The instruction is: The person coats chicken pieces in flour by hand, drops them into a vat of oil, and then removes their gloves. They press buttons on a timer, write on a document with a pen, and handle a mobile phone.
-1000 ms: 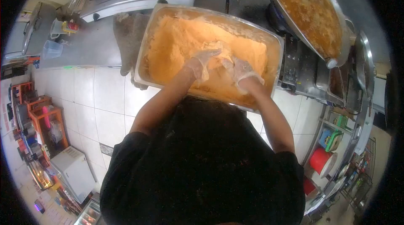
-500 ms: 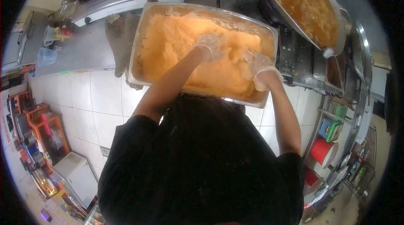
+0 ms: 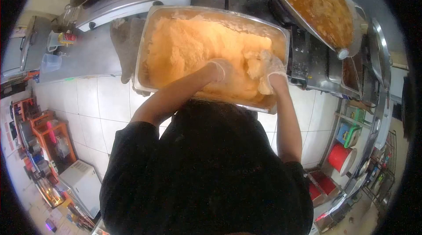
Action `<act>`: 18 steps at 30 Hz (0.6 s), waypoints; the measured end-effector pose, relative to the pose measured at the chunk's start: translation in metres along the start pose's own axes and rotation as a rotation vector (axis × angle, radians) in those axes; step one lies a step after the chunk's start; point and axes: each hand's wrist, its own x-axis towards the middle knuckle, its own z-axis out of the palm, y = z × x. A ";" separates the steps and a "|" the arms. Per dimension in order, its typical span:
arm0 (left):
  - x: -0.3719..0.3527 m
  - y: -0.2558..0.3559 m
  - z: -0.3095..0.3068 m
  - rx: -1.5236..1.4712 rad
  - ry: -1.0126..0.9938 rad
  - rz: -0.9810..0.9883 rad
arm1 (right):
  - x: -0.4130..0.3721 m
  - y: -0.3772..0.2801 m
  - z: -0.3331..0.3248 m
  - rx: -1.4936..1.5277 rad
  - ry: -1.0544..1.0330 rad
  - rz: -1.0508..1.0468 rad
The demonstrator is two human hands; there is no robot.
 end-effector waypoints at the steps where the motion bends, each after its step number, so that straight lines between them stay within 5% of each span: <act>1: -0.003 -0.005 0.002 -0.003 -0.004 -0.008 | 0.005 0.014 0.006 0.003 -0.008 -0.005; 3: -0.019 -0.014 0.001 0.121 0.218 0.015 | 0.015 0.038 0.021 0.011 0.025 -0.075; 7: -0.079 -0.016 -0.041 0.078 0.072 -0.236 | 0.007 0.025 0.018 -0.006 0.013 -0.069; 10: -0.108 -0.050 -0.037 -0.209 0.305 -0.202 | 0.004 0.018 0.018 -0.080 0.014 -0.007; 13: -0.138 -0.063 -0.051 -0.028 0.235 -0.400 | 0.002 0.014 0.017 -0.033 -0.002 0.032; 15: -0.151 -0.066 -0.051 0.137 0.427 -0.540 | 0.006 0.025 0.024 -0.007 0.007 -0.145; 18: -0.144 -0.072 -0.034 0.316 0.540 -0.610 | -0.007 0.001 0.005 0.032 -0.044 -0.021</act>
